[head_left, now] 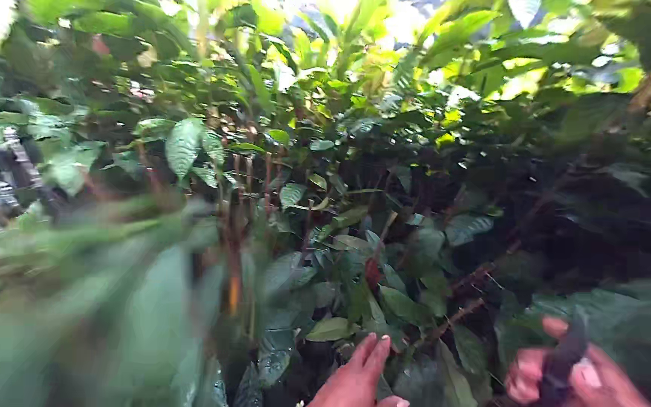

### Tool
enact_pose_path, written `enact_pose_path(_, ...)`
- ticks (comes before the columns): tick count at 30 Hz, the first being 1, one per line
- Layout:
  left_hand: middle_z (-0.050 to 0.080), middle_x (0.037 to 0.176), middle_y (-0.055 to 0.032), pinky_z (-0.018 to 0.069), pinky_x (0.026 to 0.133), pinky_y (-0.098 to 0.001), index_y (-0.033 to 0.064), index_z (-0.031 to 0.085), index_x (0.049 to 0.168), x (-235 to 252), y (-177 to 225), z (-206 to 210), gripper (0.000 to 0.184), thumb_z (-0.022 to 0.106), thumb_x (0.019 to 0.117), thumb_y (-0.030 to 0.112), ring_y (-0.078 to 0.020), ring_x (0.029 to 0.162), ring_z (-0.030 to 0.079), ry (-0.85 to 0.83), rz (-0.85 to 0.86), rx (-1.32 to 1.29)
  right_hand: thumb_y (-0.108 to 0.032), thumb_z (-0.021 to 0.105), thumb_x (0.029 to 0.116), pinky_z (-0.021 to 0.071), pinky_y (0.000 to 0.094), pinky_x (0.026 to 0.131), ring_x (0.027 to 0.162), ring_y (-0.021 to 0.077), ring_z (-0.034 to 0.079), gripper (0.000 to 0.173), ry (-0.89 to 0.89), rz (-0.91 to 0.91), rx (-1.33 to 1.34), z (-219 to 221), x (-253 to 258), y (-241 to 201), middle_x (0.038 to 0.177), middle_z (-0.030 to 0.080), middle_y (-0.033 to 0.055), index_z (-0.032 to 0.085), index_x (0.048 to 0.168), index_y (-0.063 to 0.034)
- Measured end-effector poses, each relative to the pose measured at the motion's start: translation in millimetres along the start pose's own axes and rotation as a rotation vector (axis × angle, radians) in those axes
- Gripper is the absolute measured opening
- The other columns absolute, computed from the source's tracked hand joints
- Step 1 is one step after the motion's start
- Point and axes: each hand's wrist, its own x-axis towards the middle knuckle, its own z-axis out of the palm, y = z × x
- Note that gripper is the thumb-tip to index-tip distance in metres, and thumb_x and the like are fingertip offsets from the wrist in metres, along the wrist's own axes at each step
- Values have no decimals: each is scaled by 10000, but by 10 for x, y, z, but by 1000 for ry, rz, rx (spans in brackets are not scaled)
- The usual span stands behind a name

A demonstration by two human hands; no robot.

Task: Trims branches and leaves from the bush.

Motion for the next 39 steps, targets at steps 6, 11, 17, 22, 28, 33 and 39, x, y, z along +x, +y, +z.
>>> enact_pose_path(6,730,1084,-67,618,868,-344,-1,678,1199,408,669,-820,309,549,1039,230,-143,966,721,575,341,-157,-411,569,1032,601,277,656,716,111,666,448,128,-259,113,-160,690,-215,892,689,-23,500,1442,-242)
enact_pose_path(11,683,1060,-124,599,782,-344,-28,614,1198,1437,800,-1202,285,442,1102,179,-181,853,696,542,62,-377,-210,293,1106,588,254,622,691,105,651,414,308,-119,201,-273,1008,257,878,653,21,446,1476,-106)
enact_pose_path(17,669,917,-125,593,718,-371,-43,625,1137,1859,836,-751,335,431,1086,225,-183,763,676,569,174,47,-194,364,1103,574,271,661,729,103,633,435,51,-102,322,299,1073,721,901,655,22,415,1474,28)
enact_pose_path(22,500,1471,-205,607,840,-423,70,312,1570,2542,930,-475,501,329,1130,310,-293,1077,691,266,-31,-340,-187,334,1107,543,284,624,694,124,610,465,204,78,51,-215,1616,1075,905,641,45,386,1537,-17)
enact_pose_path(28,673,1154,-166,600,836,-393,-35,629,1236,2782,957,-344,614,302,1115,471,-245,949,705,66,-126,-518,-175,357,1096,532,258,604,688,116,614,468,111,80,36,-539,1645,1027,900,662,53,395,1531,-8)
enact_pose_path(33,696,1026,-130,612,813,-364,-26,672,1088,2607,913,-274,447,473,1091,374,-209,878,711,29,-82,-516,-161,365,1098,522,246,611,693,111,608,430,23,67,58,-532,1521,999,899,669,59,422,1495,-2)
enact_pose_path(39,713,1004,-126,615,816,-367,-23,671,1095,2552,903,-232,416,490,1089,351,-211,874,721,-3,-64,-510,-170,374,1091,519,239,605,676,107,607,451,-15,79,53,-572,1434,997,872,663,58,376,1507,4)
